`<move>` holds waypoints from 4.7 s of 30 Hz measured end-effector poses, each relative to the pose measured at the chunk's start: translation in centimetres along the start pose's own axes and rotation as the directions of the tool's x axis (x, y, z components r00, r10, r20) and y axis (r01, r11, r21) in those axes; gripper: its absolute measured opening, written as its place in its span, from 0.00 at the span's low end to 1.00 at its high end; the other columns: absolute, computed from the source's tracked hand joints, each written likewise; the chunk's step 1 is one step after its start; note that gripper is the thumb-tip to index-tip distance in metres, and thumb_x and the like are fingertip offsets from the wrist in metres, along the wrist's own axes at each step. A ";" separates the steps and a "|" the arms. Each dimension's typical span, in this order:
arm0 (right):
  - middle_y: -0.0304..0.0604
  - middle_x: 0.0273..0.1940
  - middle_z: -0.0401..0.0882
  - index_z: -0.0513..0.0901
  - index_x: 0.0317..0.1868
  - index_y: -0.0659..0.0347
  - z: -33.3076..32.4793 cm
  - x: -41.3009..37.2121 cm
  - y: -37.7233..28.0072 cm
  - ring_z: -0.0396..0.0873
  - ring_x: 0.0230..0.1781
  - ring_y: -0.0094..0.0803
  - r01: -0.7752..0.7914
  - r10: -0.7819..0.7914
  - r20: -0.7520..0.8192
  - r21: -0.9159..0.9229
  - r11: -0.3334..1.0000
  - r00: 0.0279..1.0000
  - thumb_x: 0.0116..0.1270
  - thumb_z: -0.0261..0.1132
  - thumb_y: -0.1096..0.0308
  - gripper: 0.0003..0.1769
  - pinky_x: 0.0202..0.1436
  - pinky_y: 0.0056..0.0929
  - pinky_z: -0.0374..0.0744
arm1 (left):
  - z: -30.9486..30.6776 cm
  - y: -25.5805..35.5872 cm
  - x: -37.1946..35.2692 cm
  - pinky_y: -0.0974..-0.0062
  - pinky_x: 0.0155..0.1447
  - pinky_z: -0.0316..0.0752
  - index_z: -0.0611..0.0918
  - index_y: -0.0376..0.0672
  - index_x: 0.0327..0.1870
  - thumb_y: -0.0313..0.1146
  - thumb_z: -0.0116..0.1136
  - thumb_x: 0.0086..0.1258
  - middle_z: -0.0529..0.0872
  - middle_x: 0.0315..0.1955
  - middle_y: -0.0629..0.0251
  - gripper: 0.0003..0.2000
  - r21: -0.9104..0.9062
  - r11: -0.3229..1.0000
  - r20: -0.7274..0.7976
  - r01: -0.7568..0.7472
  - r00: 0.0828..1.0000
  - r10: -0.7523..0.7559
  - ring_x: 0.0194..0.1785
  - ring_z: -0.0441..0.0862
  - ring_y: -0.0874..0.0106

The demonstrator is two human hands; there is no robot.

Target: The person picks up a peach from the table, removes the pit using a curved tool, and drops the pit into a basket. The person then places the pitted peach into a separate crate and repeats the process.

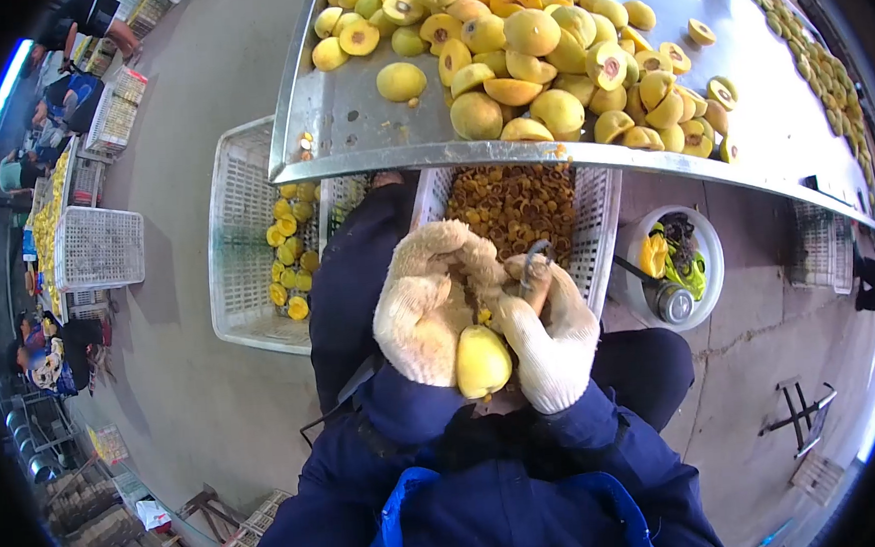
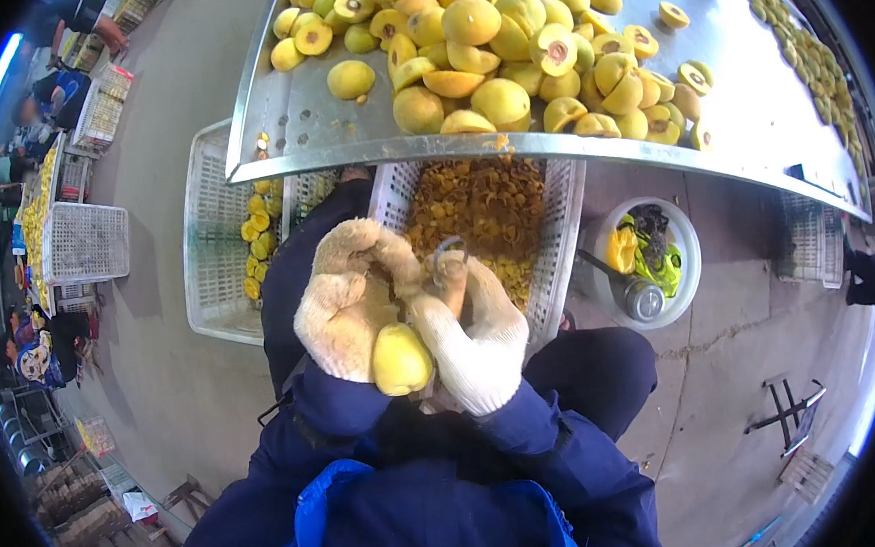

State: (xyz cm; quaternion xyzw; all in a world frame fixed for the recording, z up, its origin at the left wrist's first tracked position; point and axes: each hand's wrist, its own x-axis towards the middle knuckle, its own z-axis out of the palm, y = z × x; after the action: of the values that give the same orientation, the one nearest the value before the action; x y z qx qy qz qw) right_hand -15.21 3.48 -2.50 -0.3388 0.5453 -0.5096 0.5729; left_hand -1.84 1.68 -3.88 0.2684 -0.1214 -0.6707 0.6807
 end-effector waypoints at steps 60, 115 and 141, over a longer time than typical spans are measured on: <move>0.55 0.17 0.77 0.80 0.36 0.63 -0.1 0.1 0.2 0.81 0.17 0.56 0.450 -0.239 0.404 -0.587 0.673 0.883 0.77 0.68 0.59 0.16 0.22 0.51 0.78 | 0.0 -0.3 -0.3 0.59 0.56 0.88 0.83 0.25 0.59 0.46 0.52 0.78 0.89 0.53 0.44 0.28 0.467 0.884 -0.127 -0.020 0.988 0.090 0.50 0.90 0.55; 0.34 0.13 0.72 0.83 0.40 0.65 -3.5 1.5 1.4 0.67 0.08 0.22 -0.763 0.430 0.719 0.216 0.609 0.546 0.90 0.48 0.53 0.27 0.16 0.25 0.69 | 0.2 -0.2 2.8 0.74 0.43 0.83 0.90 0.33 0.43 0.40 0.63 0.83 0.93 0.34 0.63 0.16 0.897 0.388 -0.135 0.211 0.968 -0.213 0.37 0.88 0.76; 0.35 0.13 0.73 0.82 0.36 0.66 -3.7 1.7 0.4 0.66 0.09 0.22 -0.332 0.478 0.601 -0.345 0.878 0.641 0.88 0.48 0.51 0.30 0.16 0.25 0.65 | 0.2 1.5 2.8 0.73 0.41 0.79 0.92 0.36 0.37 0.47 0.61 0.83 0.90 0.28 0.64 0.21 0.980 0.028 -0.175 0.195 0.927 -0.331 0.35 0.85 0.77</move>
State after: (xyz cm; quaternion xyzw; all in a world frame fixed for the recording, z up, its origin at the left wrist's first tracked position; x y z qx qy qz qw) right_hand -18.88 2.58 -3.97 -0.4237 0.4131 -0.1524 0.7916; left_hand -0.51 -1.12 -3.50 0.6380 -0.5230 -0.5369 0.1768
